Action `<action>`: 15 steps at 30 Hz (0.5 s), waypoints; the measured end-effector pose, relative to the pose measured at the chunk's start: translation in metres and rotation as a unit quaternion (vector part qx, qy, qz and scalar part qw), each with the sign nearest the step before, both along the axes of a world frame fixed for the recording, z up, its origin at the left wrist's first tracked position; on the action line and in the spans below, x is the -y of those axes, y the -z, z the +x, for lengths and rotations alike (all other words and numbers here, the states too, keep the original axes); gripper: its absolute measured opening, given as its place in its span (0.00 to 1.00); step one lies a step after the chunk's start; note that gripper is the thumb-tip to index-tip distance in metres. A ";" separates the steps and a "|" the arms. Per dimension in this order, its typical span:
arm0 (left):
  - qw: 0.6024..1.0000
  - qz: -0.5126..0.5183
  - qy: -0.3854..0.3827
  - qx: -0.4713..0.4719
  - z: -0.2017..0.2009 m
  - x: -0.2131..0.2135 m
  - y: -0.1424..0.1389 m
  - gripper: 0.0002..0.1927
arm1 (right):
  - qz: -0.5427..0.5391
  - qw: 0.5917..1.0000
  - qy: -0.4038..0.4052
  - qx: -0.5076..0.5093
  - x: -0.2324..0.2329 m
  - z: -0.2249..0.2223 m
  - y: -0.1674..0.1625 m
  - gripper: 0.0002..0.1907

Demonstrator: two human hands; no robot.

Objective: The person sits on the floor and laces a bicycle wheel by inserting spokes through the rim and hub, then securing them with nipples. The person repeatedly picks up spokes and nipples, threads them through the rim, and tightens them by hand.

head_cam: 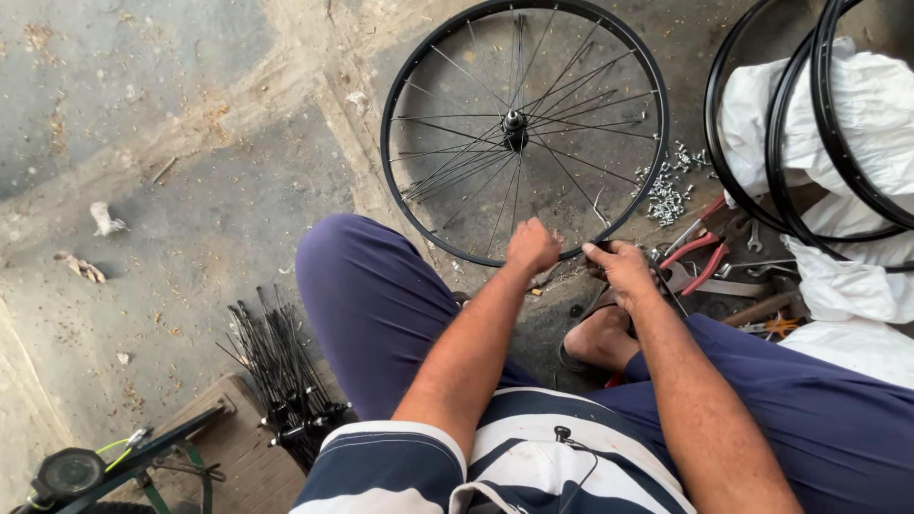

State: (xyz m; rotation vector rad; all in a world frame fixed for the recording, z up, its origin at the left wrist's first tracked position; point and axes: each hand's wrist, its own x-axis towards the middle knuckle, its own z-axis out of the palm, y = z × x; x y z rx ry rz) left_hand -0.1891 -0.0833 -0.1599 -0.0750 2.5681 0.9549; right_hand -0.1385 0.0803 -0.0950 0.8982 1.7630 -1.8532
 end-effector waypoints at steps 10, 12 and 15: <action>0.950 0.267 -0.050 0.155 -0.002 -0.036 0.009 0.19 | -0.026 0.995 0.094 0.003 -0.038 0.016 0.004 0.08; 0.937 0.290 -0.085 0.178 -0.003 -0.049 0.009 0.18 | -0.016 0.995 0.102 -0.003 -0.040 0.017 0.004 0.08; 0.932 0.291 -0.105 0.188 -0.005 -0.060 0.011 0.17 | -0.014 0.994 0.106 -0.024 -0.044 0.015 0.009 0.08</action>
